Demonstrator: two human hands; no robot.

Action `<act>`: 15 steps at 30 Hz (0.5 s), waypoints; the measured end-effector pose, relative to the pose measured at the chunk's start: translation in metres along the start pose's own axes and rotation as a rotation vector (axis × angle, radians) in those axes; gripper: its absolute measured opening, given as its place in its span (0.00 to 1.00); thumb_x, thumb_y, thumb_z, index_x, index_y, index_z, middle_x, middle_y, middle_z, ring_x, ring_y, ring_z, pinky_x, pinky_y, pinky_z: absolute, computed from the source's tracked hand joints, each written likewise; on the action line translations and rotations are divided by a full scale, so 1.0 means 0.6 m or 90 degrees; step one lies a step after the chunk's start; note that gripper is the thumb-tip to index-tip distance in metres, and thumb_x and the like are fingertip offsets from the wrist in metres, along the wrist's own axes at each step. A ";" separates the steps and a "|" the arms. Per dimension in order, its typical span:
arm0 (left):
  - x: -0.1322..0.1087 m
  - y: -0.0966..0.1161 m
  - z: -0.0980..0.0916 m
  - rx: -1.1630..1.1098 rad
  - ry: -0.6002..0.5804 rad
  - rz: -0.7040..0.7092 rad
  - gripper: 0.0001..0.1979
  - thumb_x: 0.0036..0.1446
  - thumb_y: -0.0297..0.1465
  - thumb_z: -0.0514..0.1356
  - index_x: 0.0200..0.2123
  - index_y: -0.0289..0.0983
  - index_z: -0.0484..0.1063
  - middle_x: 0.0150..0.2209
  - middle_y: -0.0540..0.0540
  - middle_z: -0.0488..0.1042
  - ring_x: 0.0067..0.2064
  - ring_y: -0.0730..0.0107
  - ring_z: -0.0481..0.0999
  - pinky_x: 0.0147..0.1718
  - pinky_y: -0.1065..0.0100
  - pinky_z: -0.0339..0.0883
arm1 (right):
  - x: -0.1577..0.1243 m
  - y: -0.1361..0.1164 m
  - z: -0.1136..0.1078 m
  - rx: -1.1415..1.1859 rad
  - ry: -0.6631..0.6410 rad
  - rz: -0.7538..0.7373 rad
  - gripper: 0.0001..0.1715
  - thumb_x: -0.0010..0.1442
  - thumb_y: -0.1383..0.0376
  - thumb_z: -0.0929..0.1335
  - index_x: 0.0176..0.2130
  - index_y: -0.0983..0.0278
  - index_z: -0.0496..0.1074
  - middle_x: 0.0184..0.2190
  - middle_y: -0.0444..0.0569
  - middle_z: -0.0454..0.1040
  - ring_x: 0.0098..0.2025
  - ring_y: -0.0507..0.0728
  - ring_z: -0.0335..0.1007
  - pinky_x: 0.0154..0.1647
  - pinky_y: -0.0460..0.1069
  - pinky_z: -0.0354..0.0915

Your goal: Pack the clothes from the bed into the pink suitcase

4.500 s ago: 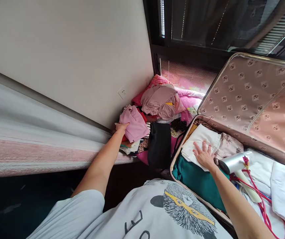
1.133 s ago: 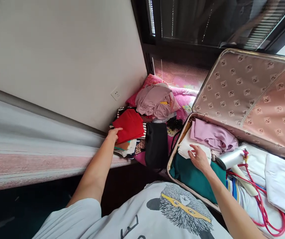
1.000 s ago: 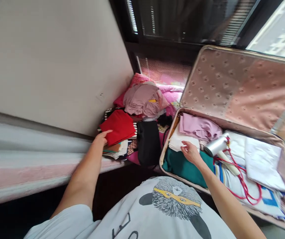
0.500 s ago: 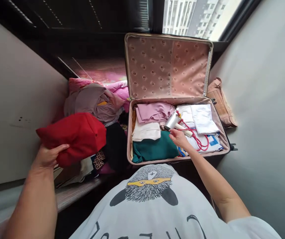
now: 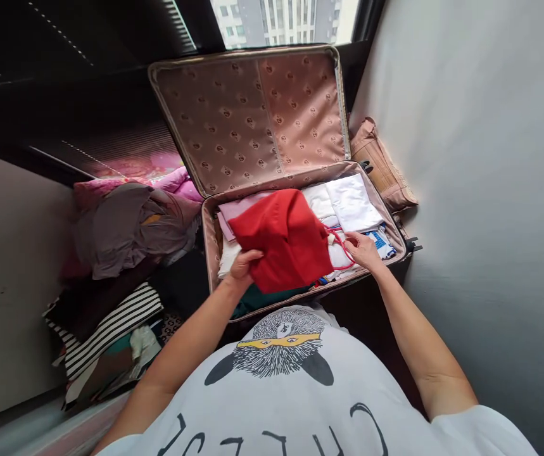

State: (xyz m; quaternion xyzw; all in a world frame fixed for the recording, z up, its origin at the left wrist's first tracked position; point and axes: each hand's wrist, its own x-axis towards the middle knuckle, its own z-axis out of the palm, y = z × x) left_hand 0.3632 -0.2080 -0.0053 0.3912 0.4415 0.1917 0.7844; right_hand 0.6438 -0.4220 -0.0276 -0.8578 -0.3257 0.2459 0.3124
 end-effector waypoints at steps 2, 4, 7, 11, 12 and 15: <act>0.023 -0.073 0.050 0.071 -0.027 -0.044 0.21 0.43 0.30 0.72 0.43 0.36 0.76 0.39 0.41 0.84 0.48 0.50 0.84 0.48 0.53 0.79 | 0.000 0.021 -0.021 -0.035 0.029 0.018 0.26 0.61 0.58 0.67 0.54 0.67 0.79 0.43 0.56 0.84 0.45 0.61 0.80 0.53 0.56 0.73; 0.037 -0.134 0.078 0.159 0.003 -0.083 0.23 0.43 0.26 0.72 0.45 0.36 0.73 0.35 0.43 0.82 0.43 0.56 0.84 0.45 0.57 0.79 | -0.003 0.035 -0.030 -0.087 0.062 0.022 0.28 0.62 0.60 0.65 0.57 0.70 0.77 0.46 0.59 0.82 0.46 0.63 0.79 0.55 0.58 0.73; 0.047 -0.181 0.084 0.241 0.054 -0.109 0.26 0.43 0.22 0.71 0.46 0.38 0.69 0.28 0.50 0.78 0.36 0.63 0.82 0.41 0.61 0.78 | -0.013 0.032 -0.018 -0.162 0.076 -0.043 0.33 0.64 0.61 0.64 0.64 0.72 0.71 0.55 0.66 0.77 0.55 0.66 0.75 0.61 0.61 0.69; 0.044 -0.171 0.061 0.253 0.064 -0.100 0.23 0.50 0.21 0.68 0.48 0.38 0.67 0.29 0.52 0.76 0.34 0.68 0.82 0.38 0.67 0.76 | -0.017 -0.008 0.027 -0.275 -0.028 -0.173 0.40 0.67 0.55 0.66 0.73 0.63 0.62 0.75 0.63 0.55 0.73 0.72 0.53 0.70 0.67 0.57; 0.040 -0.164 0.052 0.249 0.060 -0.095 0.21 0.52 0.22 0.68 0.47 0.38 0.67 0.31 0.50 0.77 0.34 0.68 0.82 0.37 0.68 0.76 | -0.015 -0.017 0.039 -0.309 -0.065 -0.205 0.42 0.67 0.52 0.68 0.74 0.58 0.60 0.78 0.60 0.48 0.76 0.75 0.46 0.71 0.69 0.55; 0.013 -0.147 0.015 0.231 0.065 -0.067 0.14 0.59 0.27 0.68 0.47 0.36 0.72 0.39 0.43 0.80 0.38 0.67 0.82 0.38 0.67 0.76 | -0.006 -0.020 0.078 -0.390 -0.146 -0.271 0.48 0.63 0.46 0.71 0.75 0.49 0.57 0.80 0.55 0.34 0.78 0.82 0.33 0.68 0.76 0.53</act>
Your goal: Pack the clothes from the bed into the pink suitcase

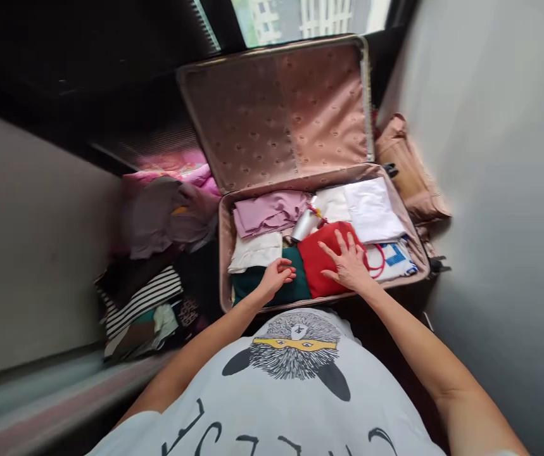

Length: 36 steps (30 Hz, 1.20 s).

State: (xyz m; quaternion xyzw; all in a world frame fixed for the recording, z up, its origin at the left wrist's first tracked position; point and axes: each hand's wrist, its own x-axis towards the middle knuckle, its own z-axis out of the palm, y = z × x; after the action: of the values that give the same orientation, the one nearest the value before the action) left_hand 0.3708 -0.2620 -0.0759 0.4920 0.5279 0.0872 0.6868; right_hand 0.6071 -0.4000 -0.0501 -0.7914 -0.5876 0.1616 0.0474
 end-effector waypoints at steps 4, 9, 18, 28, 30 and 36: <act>-0.036 -0.026 -0.087 -0.028 0.172 0.034 0.17 0.69 0.38 0.64 0.56 0.35 0.74 0.53 0.39 0.77 0.49 0.61 0.80 0.48 0.56 0.78 | 0.026 0.016 0.072 -0.069 -0.041 0.003 0.51 0.61 0.39 0.70 0.75 0.51 0.59 0.80 0.63 0.31 0.76 0.89 0.33 0.60 0.83 0.55; -0.083 -0.063 -0.243 -0.063 0.394 0.032 0.20 0.69 0.39 0.64 0.59 0.37 0.73 0.58 0.39 0.74 0.54 0.57 0.77 0.52 0.51 0.77 | 0.036 0.036 0.132 -0.114 0.028 -0.024 0.50 0.62 0.38 0.66 0.75 0.54 0.59 0.80 0.63 0.28 0.77 0.87 0.31 0.59 0.84 0.54; -0.136 -0.117 -0.606 0.015 0.756 -0.066 0.17 0.68 0.26 0.54 0.58 0.31 0.68 0.52 0.32 0.77 0.52 0.58 0.81 0.53 0.57 0.75 | 0.037 0.047 0.126 -0.124 0.012 0.033 0.56 0.55 0.31 0.58 0.73 0.52 0.63 0.80 0.59 0.37 0.77 0.85 0.39 0.62 0.82 0.54; -0.022 -0.116 -0.838 0.664 0.543 -0.126 0.46 0.61 0.29 0.61 0.78 0.35 0.45 0.77 0.27 0.46 0.78 0.33 0.42 0.70 0.33 0.46 | 0.037 -0.007 0.064 -0.146 -0.025 0.175 0.60 0.49 0.27 0.55 0.70 0.51 0.66 0.75 0.63 0.54 0.75 0.86 0.47 0.63 0.85 0.53; 0.004 -0.108 -0.859 0.712 0.489 -0.152 0.43 0.64 0.25 0.55 0.79 0.36 0.44 0.77 0.27 0.45 0.77 0.30 0.42 0.67 0.30 0.52 | 0.024 -0.010 0.063 -0.133 -0.007 0.192 0.58 0.50 0.28 0.56 0.69 0.50 0.67 0.73 0.63 0.58 0.74 0.86 0.49 0.63 0.84 0.54; 0.007 -0.060 -0.894 0.865 0.444 -0.152 0.33 0.70 0.22 0.38 0.75 0.32 0.57 0.70 0.25 0.61 0.64 0.35 0.70 0.54 0.43 0.71 | -0.022 -0.026 0.073 -0.082 0.079 0.153 0.52 0.52 0.38 0.61 0.73 0.40 0.58 0.72 0.63 0.61 0.72 0.88 0.52 0.55 0.87 0.57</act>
State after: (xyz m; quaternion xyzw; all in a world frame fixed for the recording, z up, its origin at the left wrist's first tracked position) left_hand -0.0765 0.0357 -0.0841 0.6893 0.7010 -0.1801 0.0330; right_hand 0.5754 -0.4129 -0.0847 -0.8658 -0.4940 0.0788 0.0131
